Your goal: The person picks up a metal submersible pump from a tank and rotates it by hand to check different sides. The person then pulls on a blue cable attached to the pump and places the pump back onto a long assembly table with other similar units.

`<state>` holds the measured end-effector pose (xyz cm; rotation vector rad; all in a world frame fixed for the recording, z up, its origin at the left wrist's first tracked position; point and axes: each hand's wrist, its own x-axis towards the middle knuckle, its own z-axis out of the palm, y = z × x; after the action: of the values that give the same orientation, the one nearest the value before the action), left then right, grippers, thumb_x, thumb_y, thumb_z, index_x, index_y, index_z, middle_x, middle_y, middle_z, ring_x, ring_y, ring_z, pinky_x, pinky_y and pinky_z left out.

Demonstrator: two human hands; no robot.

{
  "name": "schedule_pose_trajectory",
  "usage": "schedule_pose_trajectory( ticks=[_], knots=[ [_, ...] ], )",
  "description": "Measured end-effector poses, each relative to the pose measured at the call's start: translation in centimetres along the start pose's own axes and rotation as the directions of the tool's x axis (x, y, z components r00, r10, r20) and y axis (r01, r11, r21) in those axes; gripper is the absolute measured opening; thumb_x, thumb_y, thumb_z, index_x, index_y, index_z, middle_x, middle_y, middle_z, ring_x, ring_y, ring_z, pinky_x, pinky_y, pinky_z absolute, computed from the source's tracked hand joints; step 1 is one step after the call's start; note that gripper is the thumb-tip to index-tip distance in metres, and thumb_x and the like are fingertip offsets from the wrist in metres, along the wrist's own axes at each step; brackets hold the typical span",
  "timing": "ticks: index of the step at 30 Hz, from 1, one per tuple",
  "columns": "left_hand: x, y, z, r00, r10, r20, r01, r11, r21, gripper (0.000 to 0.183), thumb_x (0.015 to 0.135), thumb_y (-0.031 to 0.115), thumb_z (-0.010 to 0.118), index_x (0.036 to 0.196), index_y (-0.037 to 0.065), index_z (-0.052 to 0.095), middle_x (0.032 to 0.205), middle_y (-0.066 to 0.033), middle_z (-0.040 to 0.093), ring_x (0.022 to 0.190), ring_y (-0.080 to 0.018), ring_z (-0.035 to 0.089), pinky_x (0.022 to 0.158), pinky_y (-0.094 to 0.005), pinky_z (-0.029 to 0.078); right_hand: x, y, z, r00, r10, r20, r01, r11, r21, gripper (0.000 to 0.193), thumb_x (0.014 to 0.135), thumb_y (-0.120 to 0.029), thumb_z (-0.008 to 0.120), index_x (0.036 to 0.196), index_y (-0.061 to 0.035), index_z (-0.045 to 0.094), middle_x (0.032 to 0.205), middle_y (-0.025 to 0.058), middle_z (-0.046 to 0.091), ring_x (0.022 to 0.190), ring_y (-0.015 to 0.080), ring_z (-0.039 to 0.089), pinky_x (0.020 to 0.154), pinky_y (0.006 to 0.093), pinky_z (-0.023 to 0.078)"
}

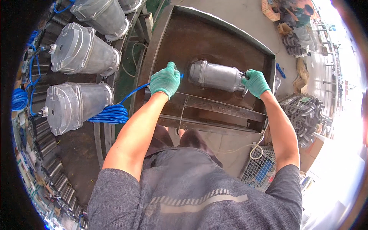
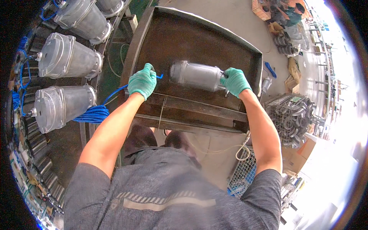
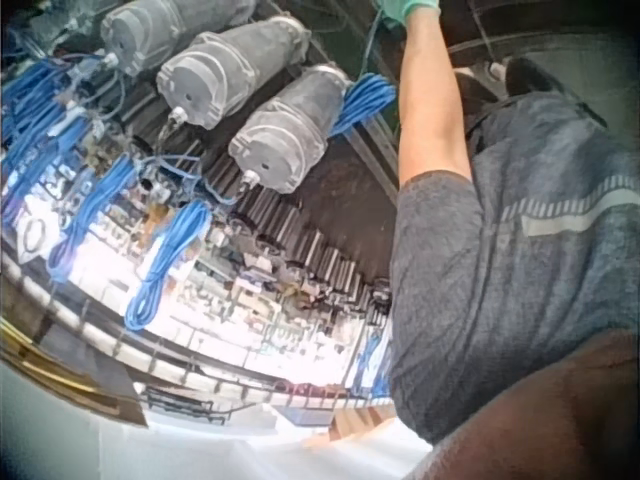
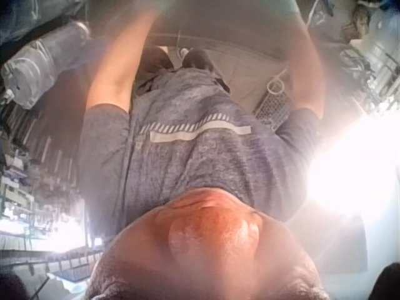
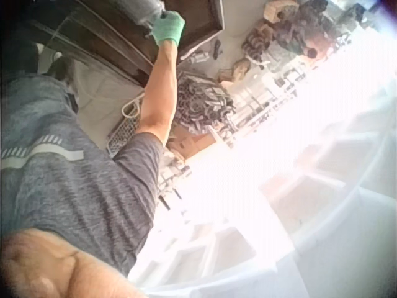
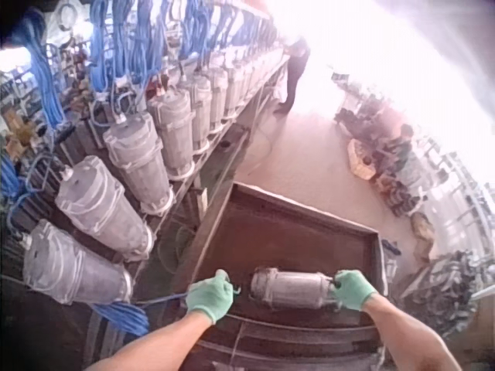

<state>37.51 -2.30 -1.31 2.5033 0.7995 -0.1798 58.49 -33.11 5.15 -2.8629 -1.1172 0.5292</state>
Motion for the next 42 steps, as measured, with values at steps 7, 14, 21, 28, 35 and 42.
schedule_pose_trajectory(
  ticks=[7,14,21,28,35,42],
  knots=[
    [-0.3,-0.5,-0.3,0.997,0.002,-0.081,-0.015,0.987,-0.161,0.025,0.100,0.031,0.049,0.116,0.017,0.063,0.092,-0.0233,0.074,0.090,-0.0429,0.071,0.082,-0.0554,0.055,-3.9,-5.1,-10.6,0.989,0.105,-0.101,-0.088,0.982,0.166,0.018,0.082,-0.016,0.071,0.083,-0.0010,0.061,0.071,0.0185,0.060,0.062,0.0237,0.051,0.065,0.0388,0.050],
    [0.4,-2.4,0.5,0.974,0.063,-0.220,-0.168,0.850,-0.499,0.024,0.099,0.031,0.057,0.102,0.010,0.070,0.092,-0.0183,0.073,0.089,-0.0378,0.072,0.079,-0.0480,0.055,-9.7,-9.1,-19.7,0.968,0.095,-0.232,-0.074,0.993,0.097,0.021,0.080,-0.015,0.067,0.078,0.0029,0.057,0.066,0.0193,0.055,0.059,0.0222,0.051,0.063,0.0392,0.051],
    [-1.4,-2.7,-5.3,0.933,0.311,-0.179,-0.348,0.662,-0.664,0.043,0.101,0.044,0.064,0.087,0.004,0.072,0.074,-0.0172,0.066,0.064,-0.0245,0.057,0.068,-0.0385,0.049,-13.9,-8.3,-22.9,0.929,0.085,-0.360,-0.049,0.993,0.106,0.023,0.080,-0.015,0.068,0.078,0.0045,0.056,0.067,0.0206,0.054,0.060,0.0250,0.047,0.064,0.0400,0.049],
    [-8.7,-2.6,-14.9,0.786,0.596,0.165,-0.607,0.794,0.026,0.039,0.085,0.048,0.079,0.084,0.010,0.075,0.075,-0.0137,0.070,0.072,-0.0330,0.069,0.065,-0.0431,0.051,-17.4,-8.9,-22.6,0.920,0.176,-0.349,-0.062,0.948,0.313,0.022,0.083,-0.015,0.068,0.079,0.0037,0.057,0.064,0.0099,0.053,0.062,0.0137,0.050,0.061,0.0347,0.047],
    [-14.4,-6.5,-18.7,0.874,0.485,-0.032,-0.473,0.834,-0.286,0.029,0.090,0.030,0.079,0.089,0.003,0.071,0.071,-0.0114,0.062,0.064,-0.0194,0.059,0.062,-0.0345,0.046,-20.6,-7.3,-17.8,0.927,0.204,-0.315,0.009,0.826,0.564,0.012,0.086,-0.006,0.069,0.081,0.0017,0.061,0.068,0.0046,0.060,0.064,0.0105,0.059,0.060,0.0289,0.051],
    [-20.5,-9.9,-18.7,0.986,0.164,-0.010,-0.139,0.798,-0.586,0.026,0.094,0.026,0.078,0.090,0.001,0.070,0.078,0.0017,0.064,0.077,-0.0055,0.052,0.072,-0.0261,0.047,-20.9,-6.2,-6.1,0.951,0.251,-0.180,-0.017,0.626,0.780,0.007,0.087,-0.003,0.069,0.084,-0.0022,0.063,0.072,-0.0023,0.057,0.068,0.0061,0.051,0.060,0.0259,0.046]
  ],
)
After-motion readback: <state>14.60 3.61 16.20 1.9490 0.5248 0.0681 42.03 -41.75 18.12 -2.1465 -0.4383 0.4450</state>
